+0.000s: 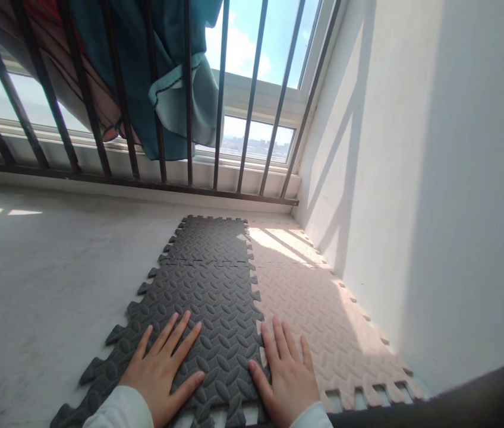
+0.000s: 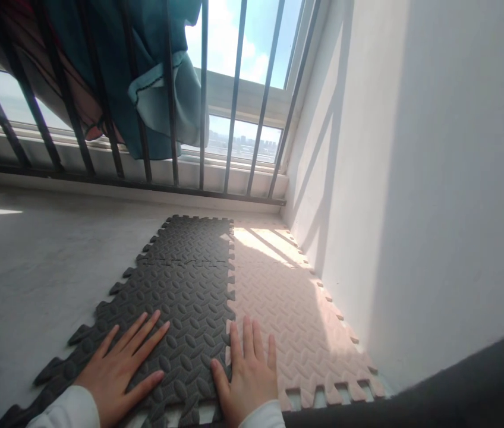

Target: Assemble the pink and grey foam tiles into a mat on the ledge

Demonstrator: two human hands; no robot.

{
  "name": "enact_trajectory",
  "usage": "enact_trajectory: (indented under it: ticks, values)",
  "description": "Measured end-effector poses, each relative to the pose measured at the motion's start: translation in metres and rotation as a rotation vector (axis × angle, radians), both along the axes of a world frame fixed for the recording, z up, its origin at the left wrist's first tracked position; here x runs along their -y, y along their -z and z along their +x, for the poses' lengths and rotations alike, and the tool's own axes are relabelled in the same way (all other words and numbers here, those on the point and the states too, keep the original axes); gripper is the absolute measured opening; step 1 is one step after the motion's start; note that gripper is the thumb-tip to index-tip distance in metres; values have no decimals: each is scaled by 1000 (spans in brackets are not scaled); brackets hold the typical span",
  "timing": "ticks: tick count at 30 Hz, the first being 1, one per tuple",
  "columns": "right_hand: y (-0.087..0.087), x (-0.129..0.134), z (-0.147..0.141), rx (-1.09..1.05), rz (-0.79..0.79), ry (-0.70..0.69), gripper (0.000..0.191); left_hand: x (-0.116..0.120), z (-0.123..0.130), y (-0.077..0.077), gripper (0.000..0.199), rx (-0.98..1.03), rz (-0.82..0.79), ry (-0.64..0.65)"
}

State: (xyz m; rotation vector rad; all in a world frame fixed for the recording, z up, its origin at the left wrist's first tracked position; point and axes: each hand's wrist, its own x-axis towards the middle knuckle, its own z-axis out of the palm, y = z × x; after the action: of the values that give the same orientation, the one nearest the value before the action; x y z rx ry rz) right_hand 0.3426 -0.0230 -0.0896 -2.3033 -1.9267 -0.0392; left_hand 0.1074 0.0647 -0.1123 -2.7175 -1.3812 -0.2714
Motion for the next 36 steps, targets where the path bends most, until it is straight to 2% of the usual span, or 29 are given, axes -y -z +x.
enact_trajectory:
  ticks: [3, 6, 9, 11, 12, 13, 15, 17, 19, 24, 29, 32, 34, 36]
  values:
    - [-13, 1, 3, -64, -54, -44, 63, 6, -1, -3, 61, 6, 54, 10]
    - [-26, 5, 17, -142, -77, -174, 58, 15, -13, -1, 61, 47, 129, 57]
    - [-31, 11, 38, -102, 109, -215, 56, 17, -33, 2, 59, 151, 199, 47]
    - [-28, 13, 50, -6, 269, -123, 60, 11, -42, 4, 62, 195, 238, -25]
    - [-25, 14, 55, 43, 300, -53, 63, 7, -44, 5, 66, 194, 247, -71]
    - [-21, 14, 59, 83, 286, 23, 66, 3, -44, 6, 70, 176, 242, -115]
    - [-13, 13, 62, 126, 146, 126, 69, -4, -39, 9, 76, 106, 197, -181]
    - [-8, 13, 62, 131, -19, 157, 68, -6, -33, 11, 77, 35, 145, -209]
    - [-7, 13, 60, 130, -99, 158, 68, -4, -29, 10, 75, -12, 123, -225]
    - [-6, 14, 60, 124, -86, 152, 70, 0, -26, 2, 76, -79, 97, -242]
    - [-1, 12, 61, 134, -28, 157, 70, -8, -28, 1, 75, -78, 58, -249]
    - [-2, 11, 63, 137, -6, 162, 69, -3, -26, -6, 75, -101, -45, -214]
    - [-5, 14, 64, 113, -16, 124, 66, 10, -16, -15, 73, -110, -108, -120]
    - [-8, 18, 61, 92, 15, 29, 63, 29, 3, -22, 73, -84, -111, 10]
